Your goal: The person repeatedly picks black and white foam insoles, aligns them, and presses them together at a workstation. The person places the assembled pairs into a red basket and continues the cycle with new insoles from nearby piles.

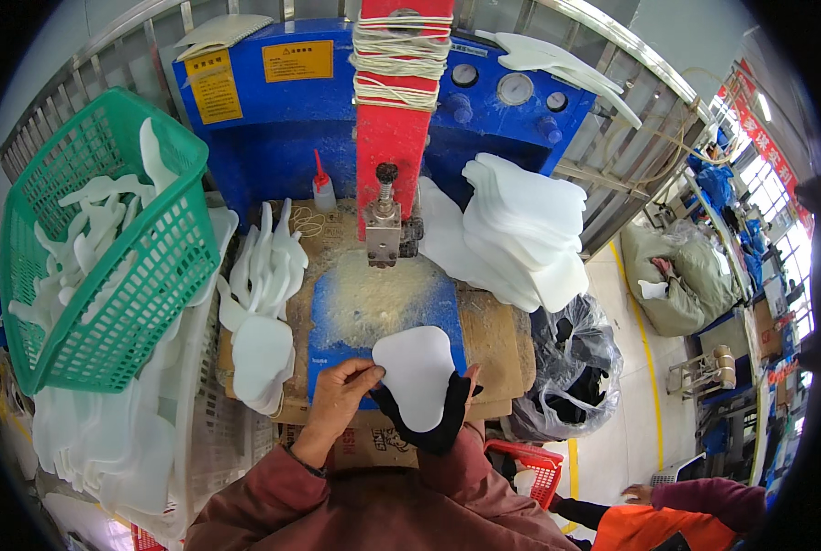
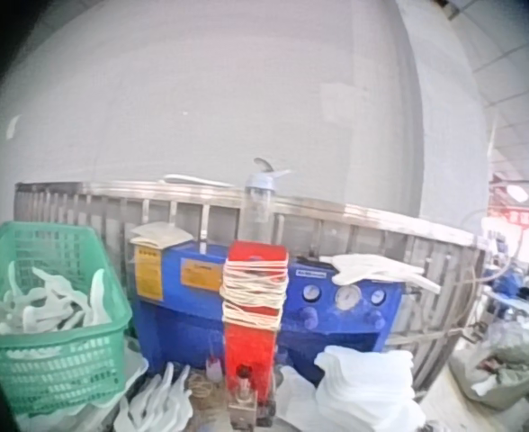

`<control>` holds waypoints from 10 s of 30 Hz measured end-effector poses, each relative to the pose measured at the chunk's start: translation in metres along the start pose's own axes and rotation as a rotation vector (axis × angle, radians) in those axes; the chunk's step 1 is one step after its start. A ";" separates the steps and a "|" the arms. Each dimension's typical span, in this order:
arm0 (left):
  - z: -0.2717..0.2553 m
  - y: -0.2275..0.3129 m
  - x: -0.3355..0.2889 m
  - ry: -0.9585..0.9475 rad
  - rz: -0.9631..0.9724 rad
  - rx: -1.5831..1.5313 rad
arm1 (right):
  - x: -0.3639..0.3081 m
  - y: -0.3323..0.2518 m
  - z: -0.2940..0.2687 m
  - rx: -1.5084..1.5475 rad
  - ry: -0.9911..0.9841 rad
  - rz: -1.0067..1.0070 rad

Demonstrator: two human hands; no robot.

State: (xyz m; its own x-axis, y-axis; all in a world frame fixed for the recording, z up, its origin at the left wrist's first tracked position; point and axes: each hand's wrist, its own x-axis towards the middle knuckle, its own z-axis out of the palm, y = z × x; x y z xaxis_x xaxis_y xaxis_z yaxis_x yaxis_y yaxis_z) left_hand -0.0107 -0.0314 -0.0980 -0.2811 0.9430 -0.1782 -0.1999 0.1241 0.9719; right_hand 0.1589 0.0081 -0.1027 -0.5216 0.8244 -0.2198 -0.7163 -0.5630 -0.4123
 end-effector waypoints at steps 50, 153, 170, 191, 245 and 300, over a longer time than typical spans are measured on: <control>0.143 -0.042 -0.042 -0.827 -0.082 0.171 | -0.197 -0.048 -0.213 0.323 0.948 -0.492; 0.108 0.033 0.030 -0.404 0.850 0.910 | -0.044 -0.171 -0.080 -1.512 0.491 -0.836; 0.117 0.082 0.054 -0.138 1.094 0.867 | -0.062 -0.179 0.038 -1.599 0.103 -0.996; -0.010 0.048 -0.074 -0.886 0.027 0.472 | -0.124 -0.027 -0.004 -1.131 -0.314 -0.040; 0.011 0.085 0.041 -0.208 1.029 1.073 | 0.162 -0.016 0.040 0.353 -0.397 0.059; 0.006 0.079 -0.024 -0.335 0.864 0.983 | 0.083 -0.011 0.045 0.000 -0.163 0.202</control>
State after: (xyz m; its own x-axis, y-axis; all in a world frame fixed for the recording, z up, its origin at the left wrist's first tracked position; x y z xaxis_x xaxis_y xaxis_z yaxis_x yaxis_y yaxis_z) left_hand -0.0145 -0.0422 -0.0162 0.2946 0.8432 0.4497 0.7120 -0.5076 0.4852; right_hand 0.1024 0.0802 -0.0769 -0.7215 0.6754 -0.1525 -0.5902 -0.7151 -0.3746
